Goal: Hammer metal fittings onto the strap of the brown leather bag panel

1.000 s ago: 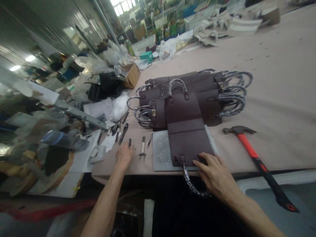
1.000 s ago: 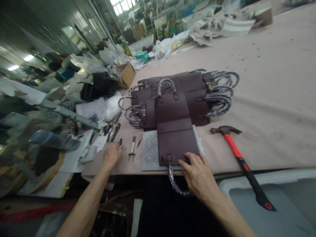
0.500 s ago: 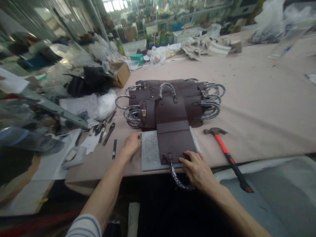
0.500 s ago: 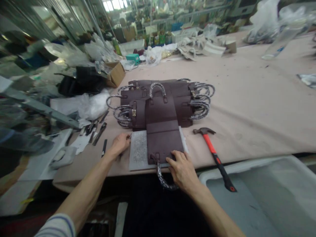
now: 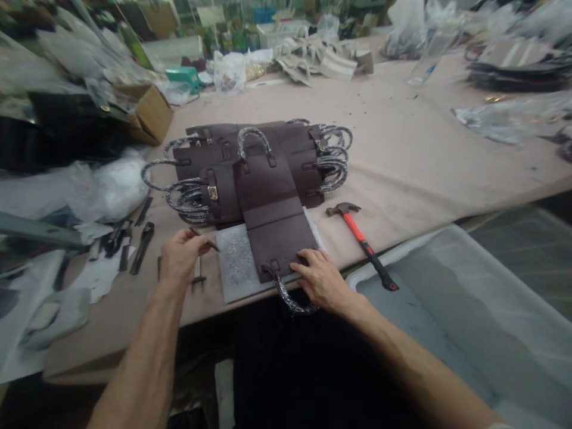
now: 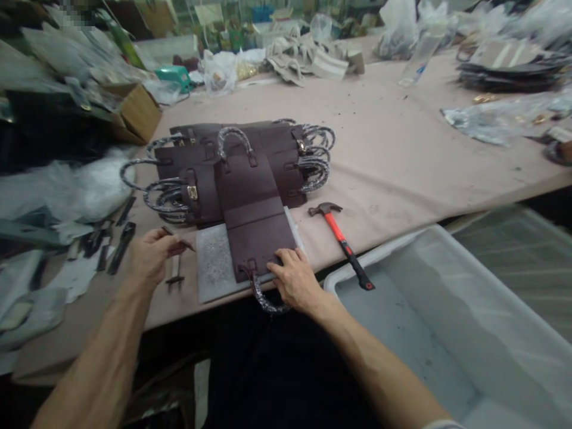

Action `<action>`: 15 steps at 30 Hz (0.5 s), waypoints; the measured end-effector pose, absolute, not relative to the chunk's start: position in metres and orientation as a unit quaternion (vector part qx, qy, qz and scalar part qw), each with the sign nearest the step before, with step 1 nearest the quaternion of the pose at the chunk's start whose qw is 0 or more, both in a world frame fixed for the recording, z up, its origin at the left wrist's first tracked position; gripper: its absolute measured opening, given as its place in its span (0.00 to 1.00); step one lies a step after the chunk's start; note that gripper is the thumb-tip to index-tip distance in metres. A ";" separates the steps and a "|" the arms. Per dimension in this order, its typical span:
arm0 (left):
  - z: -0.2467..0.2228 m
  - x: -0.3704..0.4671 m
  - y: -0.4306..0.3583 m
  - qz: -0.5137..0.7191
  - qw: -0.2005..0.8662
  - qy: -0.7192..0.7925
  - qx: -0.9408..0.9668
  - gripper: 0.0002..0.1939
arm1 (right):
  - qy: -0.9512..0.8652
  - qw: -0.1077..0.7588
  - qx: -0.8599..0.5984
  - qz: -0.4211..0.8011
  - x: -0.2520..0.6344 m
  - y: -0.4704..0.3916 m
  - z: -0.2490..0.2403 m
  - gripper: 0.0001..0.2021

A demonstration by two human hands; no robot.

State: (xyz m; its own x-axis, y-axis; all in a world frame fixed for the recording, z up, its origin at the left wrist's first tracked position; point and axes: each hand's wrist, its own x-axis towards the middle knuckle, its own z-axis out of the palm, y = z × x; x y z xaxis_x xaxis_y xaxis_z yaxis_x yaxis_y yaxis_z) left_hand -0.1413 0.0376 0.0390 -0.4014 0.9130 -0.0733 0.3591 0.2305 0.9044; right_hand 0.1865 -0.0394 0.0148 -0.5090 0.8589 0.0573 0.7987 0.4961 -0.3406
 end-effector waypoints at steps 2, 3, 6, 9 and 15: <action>0.041 -0.102 0.023 0.527 0.437 0.625 0.376 0.14 | -0.857 0.114 -0.484 0.134 0.186 -0.040 0.015 0.18; 0.039 -0.080 0.017 0.543 0.481 0.590 0.354 0.15 | -0.857 0.114 -0.484 0.132 0.186 -0.040 0.014 0.18; 0.025 -0.022 0.007 0.536 0.549 0.532 0.358 0.20 | -0.860 0.112 -0.482 0.123 0.187 -0.041 0.013 0.18; 0.005 0.005 0.006 0.512 0.518 0.528 0.438 0.17 | -0.863 0.114 -0.478 0.118 0.188 -0.043 0.011 0.19; -0.015 0.001 0.004 0.486 0.468 0.544 0.499 0.12 | -0.856 0.134 -0.481 0.135 0.189 -0.044 0.006 0.20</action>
